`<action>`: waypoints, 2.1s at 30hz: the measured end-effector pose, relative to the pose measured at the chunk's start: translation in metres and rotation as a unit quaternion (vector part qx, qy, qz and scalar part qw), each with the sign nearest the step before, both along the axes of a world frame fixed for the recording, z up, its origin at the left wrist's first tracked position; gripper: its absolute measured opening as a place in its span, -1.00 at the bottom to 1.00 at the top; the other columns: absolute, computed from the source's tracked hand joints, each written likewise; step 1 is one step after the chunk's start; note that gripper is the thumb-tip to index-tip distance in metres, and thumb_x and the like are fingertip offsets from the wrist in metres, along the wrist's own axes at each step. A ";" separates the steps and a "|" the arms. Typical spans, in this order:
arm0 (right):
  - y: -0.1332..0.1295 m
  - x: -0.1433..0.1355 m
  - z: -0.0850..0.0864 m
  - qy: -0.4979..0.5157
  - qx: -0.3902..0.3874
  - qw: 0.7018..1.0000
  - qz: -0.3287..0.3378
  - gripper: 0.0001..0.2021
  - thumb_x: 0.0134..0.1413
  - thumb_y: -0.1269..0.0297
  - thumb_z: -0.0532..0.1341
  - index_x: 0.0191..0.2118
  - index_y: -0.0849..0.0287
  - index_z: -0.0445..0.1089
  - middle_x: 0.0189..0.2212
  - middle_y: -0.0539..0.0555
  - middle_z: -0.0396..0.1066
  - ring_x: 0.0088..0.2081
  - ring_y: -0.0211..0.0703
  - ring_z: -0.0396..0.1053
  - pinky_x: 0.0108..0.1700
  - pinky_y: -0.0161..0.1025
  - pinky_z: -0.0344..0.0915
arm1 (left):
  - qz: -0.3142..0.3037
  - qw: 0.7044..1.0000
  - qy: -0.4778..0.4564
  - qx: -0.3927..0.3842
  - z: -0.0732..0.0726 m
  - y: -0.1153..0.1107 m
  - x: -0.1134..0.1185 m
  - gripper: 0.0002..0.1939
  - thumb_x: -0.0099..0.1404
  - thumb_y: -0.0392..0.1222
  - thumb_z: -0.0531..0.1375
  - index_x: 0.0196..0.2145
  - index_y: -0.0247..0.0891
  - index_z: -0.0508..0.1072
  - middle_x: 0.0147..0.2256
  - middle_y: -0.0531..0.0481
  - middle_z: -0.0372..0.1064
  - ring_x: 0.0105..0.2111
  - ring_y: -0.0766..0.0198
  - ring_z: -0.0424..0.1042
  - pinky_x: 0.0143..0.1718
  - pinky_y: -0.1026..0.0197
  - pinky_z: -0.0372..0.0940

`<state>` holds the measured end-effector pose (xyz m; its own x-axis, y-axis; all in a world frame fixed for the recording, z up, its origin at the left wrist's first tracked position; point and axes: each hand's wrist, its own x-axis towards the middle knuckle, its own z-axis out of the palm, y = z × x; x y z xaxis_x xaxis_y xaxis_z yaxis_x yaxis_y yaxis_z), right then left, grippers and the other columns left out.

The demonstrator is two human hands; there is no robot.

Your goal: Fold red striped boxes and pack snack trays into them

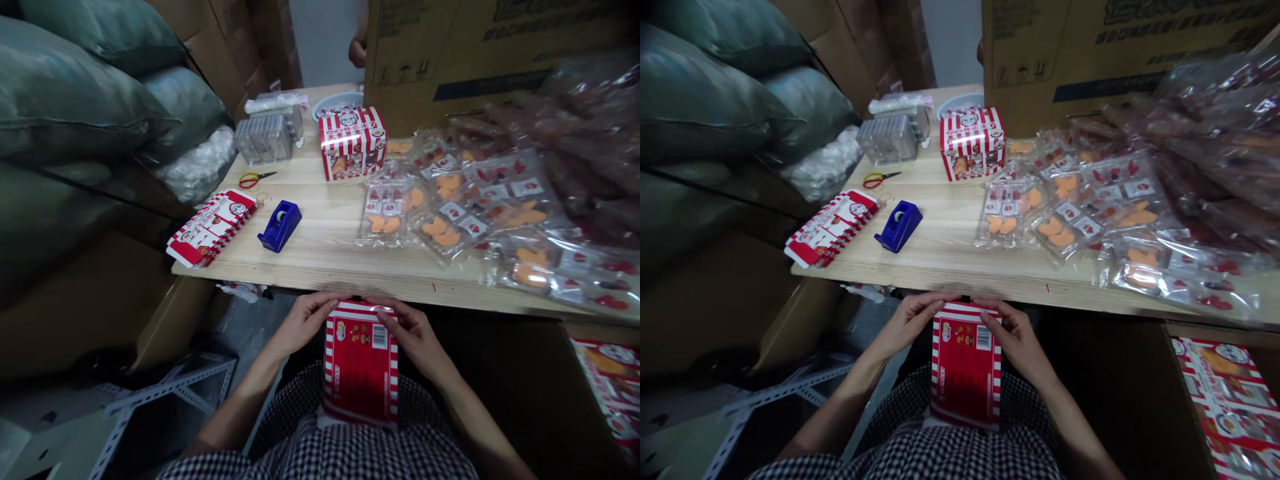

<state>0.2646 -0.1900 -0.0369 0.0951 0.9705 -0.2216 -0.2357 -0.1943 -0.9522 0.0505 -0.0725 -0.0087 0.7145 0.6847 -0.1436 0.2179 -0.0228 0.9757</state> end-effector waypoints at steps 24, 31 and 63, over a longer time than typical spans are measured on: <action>-0.017 -0.011 0.014 0.184 -0.095 0.975 -0.082 -0.74 0.24 0.02 0.25 -0.10 0.05 0.52 0.03 0.10 0.51 -0.03 -0.07 0.50 -0.01 -0.17 0.42 | 0.076 0.990 -0.051 0.109 0.003 -0.032 -0.007 -0.81 0.36 -0.34 0.23 -0.11 -0.22 0.59 -0.05 -0.10 0.57 -0.02 0.18 0.54 0.06 0.12 0.43; -0.010 0.022 0.070 0.088 -0.036 0.995 0.012 -0.75 0.24 0.20 0.29 0.01 0.05 0.44 -0.02 0.09 0.52 0.06 -0.12 0.45 0.11 -0.19 0.35 | -0.051 0.932 -0.124 0.336 0.049 -0.030 -0.015 -0.56 0.29 -0.57 0.18 0.06 -0.27 0.48 0.06 -0.16 0.49 0.12 0.08 0.44 0.09 -0.03 0.45; -0.014 0.015 0.036 0.201 -0.059 0.969 0.132 -0.55 0.11 0.19 0.37 0.14 0.05 0.43 -0.07 0.05 0.53 -0.06 -0.20 0.49 0.05 -0.24 0.35 | -0.099 0.934 -0.143 0.311 0.020 -0.032 -0.029 -0.61 0.30 -0.56 0.17 0.00 -0.26 0.51 0.01 -0.14 0.52 0.10 0.06 0.46 0.03 -0.05 0.49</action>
